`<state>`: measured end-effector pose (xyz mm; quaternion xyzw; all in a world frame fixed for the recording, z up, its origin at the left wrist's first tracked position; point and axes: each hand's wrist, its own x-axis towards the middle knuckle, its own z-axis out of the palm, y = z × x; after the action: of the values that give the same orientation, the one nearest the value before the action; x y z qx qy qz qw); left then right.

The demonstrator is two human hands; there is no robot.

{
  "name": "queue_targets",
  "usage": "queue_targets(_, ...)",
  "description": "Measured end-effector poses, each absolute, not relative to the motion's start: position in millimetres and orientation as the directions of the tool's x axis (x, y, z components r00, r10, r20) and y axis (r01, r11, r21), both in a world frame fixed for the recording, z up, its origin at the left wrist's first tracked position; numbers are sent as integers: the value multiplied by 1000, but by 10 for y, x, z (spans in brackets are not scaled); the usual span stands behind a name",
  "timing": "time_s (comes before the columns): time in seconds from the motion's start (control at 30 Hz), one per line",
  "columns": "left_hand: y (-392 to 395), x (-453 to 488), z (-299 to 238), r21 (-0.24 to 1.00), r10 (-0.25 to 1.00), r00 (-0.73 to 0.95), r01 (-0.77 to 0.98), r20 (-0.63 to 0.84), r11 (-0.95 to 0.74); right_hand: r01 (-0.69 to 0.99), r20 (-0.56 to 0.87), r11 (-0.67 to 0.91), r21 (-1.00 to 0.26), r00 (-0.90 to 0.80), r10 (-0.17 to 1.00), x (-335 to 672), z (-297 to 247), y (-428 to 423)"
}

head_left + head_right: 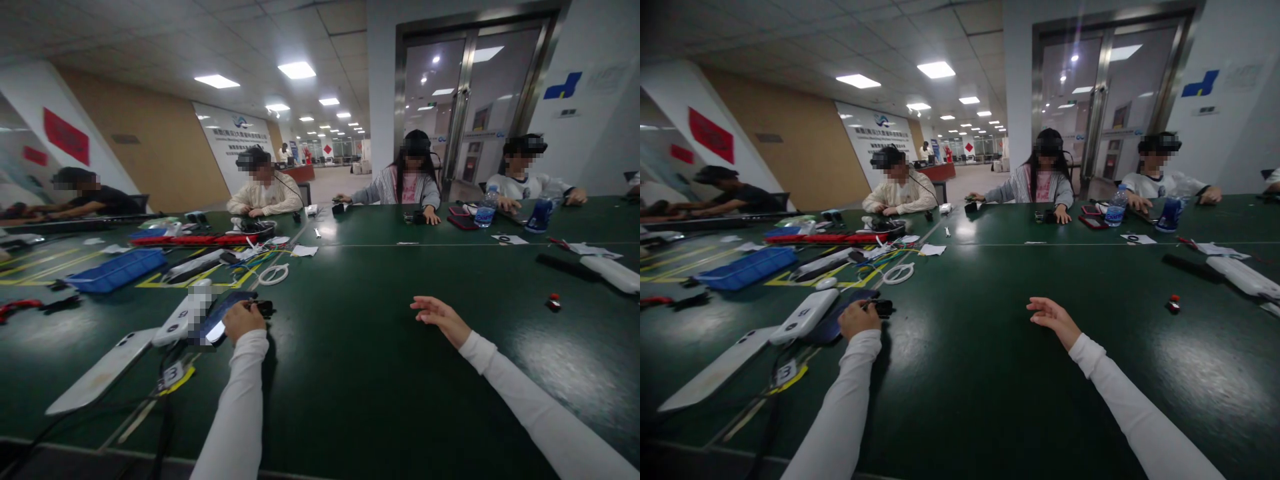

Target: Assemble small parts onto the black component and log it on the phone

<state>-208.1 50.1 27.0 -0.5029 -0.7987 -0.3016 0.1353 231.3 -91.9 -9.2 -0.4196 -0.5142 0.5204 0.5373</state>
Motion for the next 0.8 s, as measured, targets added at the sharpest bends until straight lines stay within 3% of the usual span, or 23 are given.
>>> queue_targets(0.33,443,-2016,292,351,686,-543,839,484,417,-118,120,112,-987,-63,991,2311,-105,-914)
queue_targets(0.8,410,-1935,343,320,715,-525,850,462,418,-107,118,110,-988,-77,990,2312,-63,-939)
